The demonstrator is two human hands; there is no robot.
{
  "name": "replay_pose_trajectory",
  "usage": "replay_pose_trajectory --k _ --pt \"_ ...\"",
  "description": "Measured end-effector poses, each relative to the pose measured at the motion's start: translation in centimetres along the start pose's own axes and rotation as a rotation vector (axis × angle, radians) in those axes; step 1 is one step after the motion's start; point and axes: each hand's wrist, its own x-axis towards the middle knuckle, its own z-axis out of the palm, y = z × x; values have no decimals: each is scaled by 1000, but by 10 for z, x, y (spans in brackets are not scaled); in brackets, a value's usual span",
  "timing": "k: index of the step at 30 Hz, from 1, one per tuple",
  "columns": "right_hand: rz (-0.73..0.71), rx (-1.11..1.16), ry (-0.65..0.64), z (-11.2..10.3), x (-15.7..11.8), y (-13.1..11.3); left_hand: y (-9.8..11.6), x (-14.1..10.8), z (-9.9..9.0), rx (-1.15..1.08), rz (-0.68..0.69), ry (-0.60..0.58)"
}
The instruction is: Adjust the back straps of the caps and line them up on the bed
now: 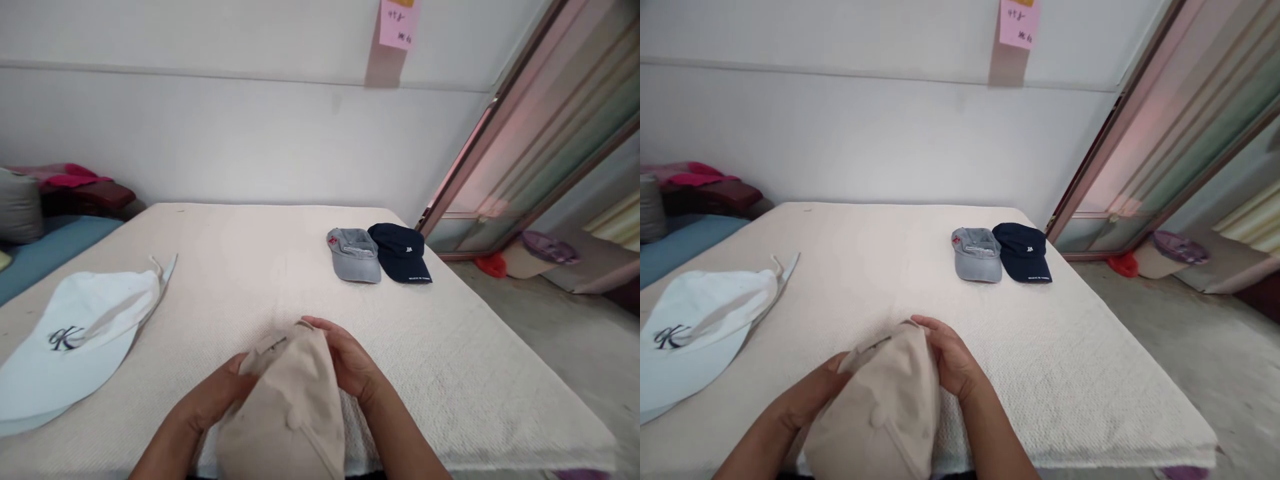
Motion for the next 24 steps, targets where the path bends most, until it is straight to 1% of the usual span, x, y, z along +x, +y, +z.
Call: replay_pose_trajectory --k 1,3,7,9,11,13,14,16,17,18,19,20,23,24 --pt "2 -8 11 1 1 -1 -1 1 1 30 -13 -10" --pt "18 -51 13 4 1 -1 -2 4 3 16 -14 -27" --pt "24 -201 19 10 4 3 -1 12 6 -144 41 -9" --pt "-4 -290 15 9 7 6 1 13 8 -161 62 9" --pt "-64 -397 41 6 12 9 3 14 12 -126 83 46" --pt "-160 -533 111 3 17 11 5 14 16 -66 99 103" --pt "-236 -605 162 2 19 12 5 14 19 -36 106 125" --pt "-434 -753 264 4 20 14 3 17 23 32 132 163" --pt "-534 -824 294 6 19 14 2 19 24 83 157 182" --pt "-616 -894 297 10 18 15 0 21 25 141 185 201" --pt "-669 -965 269 14 16 17 -3 23 25 202 217 216" --pt "-694 -1033 212 18 14 18 -5 25 25 259 246 231" --pt "-698 -1203 10 28 10 25 -11 30 25 363 318 236" --pt "-697 -1242 -24 30 10 28 -13 31 25 392 341 227"
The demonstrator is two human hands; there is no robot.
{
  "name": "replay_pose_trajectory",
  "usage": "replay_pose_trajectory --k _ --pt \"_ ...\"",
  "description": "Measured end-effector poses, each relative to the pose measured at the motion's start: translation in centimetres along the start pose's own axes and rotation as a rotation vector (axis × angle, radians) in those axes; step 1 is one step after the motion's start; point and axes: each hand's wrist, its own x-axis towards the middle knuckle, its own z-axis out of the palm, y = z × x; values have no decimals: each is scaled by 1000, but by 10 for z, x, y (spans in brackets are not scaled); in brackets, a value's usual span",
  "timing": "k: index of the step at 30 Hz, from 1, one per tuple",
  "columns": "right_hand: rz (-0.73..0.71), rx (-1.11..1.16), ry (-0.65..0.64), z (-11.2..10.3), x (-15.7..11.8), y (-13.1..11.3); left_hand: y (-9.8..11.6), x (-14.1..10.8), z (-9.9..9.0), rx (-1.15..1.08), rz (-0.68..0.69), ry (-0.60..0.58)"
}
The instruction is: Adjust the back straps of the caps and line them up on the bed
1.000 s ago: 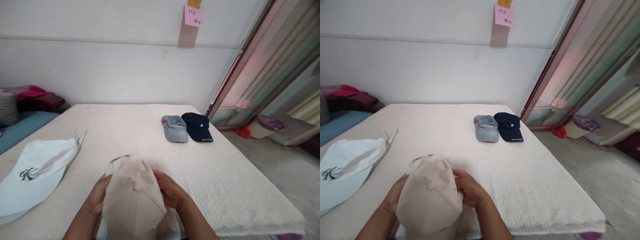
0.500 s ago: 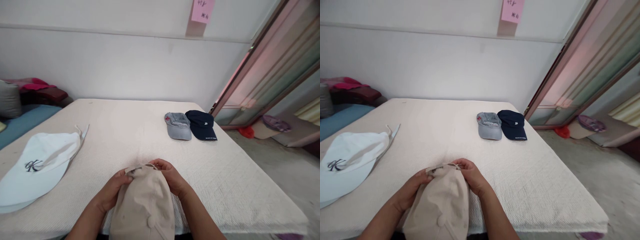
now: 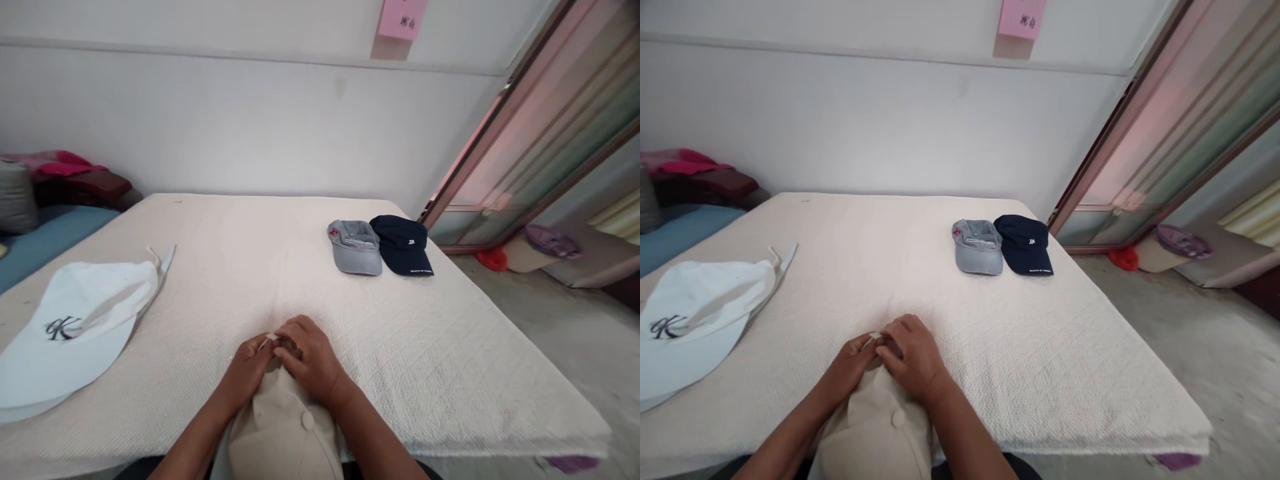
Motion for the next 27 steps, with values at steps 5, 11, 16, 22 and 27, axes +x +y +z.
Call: replay_pose_trajectory --k 5,11,16,22,27 --pt "83 -39 74 9 0 3 0 -4 5 56 73 -35" --pt "407 348 341 5 8 13 4 -7 5 -79 10 -74" --pt "531 613 253 -2 8 15 6 -10 0 -202 -68 -148" --pt "719 867 44 -7 3 7 6 -14 -3 -368 -156 -165" --pt "722 964 -114 -7 5 7 7 -17 -5 -462 -186 -130"
